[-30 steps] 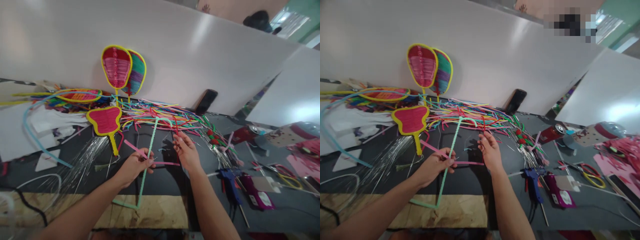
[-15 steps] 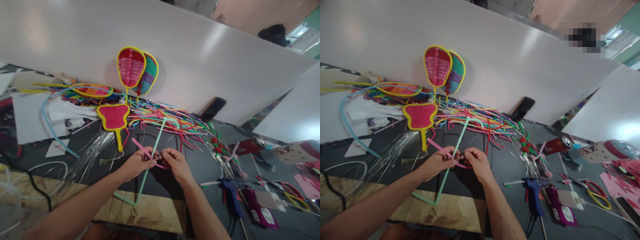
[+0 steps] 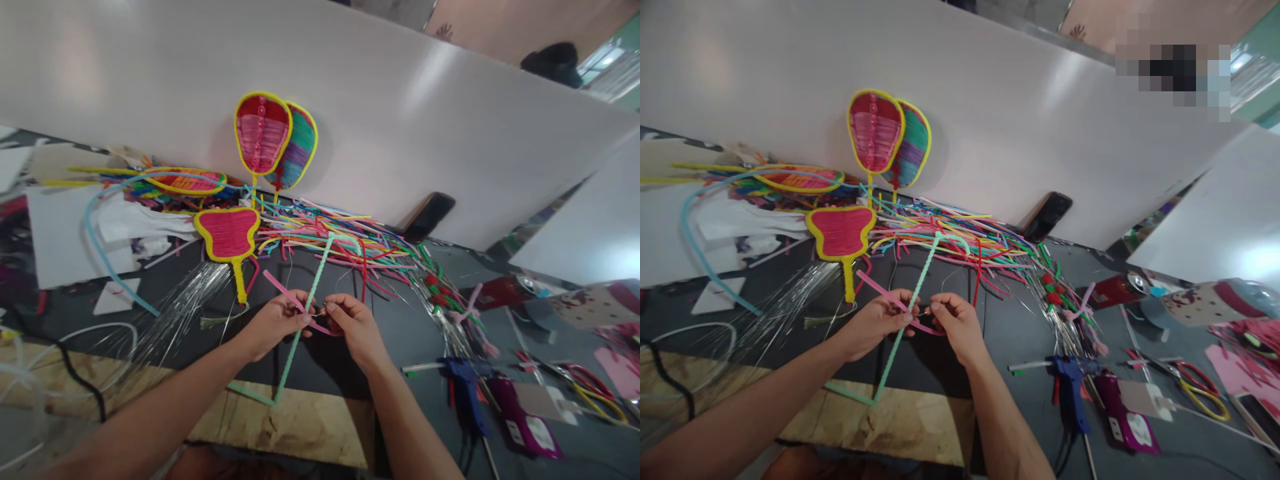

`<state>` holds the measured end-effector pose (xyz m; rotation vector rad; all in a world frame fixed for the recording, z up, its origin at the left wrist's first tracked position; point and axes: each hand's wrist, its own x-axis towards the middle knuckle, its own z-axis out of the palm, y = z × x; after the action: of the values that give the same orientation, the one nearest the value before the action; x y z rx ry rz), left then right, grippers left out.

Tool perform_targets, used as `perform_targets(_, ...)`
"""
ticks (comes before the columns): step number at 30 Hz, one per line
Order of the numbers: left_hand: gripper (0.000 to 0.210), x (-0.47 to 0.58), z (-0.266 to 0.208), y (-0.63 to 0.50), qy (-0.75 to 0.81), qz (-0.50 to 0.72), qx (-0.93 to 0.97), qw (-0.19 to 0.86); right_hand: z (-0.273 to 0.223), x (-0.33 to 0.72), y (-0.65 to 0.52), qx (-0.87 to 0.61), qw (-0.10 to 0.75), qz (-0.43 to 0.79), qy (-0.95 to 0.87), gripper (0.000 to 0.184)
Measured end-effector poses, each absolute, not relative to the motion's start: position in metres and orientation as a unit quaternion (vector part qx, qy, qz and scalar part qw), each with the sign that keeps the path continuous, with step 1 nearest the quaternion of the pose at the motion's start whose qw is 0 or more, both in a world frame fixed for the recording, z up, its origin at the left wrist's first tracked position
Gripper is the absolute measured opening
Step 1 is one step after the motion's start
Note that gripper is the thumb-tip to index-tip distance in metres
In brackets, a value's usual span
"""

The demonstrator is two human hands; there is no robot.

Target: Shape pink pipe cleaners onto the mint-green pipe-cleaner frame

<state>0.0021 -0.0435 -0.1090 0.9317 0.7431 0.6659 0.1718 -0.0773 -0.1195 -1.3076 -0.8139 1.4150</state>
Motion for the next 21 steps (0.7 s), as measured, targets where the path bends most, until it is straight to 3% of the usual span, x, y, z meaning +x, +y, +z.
perform_targets(8,0.030,0.004,-0.108,-0.046,0.368,0.267,0.374,0.808,-0.114,0.172,-0.079,-0.550,0.490,0.570,-0.364,0.026)
perform_targets(18,0.025,-0.002,-0.106,-0.035,0.378,0.351,0.334,0.789,-0.111,0.185,-0.080,-0.543,0.369,0.520,-0.546,0.020)
perform_targets(21,0.026,-0.001,-0.106,-0.037,0.381,0.336,0.333,0.794,-0.110,0.187,-0.078,-0.570,0.422,0.494,-0.502,0.018)
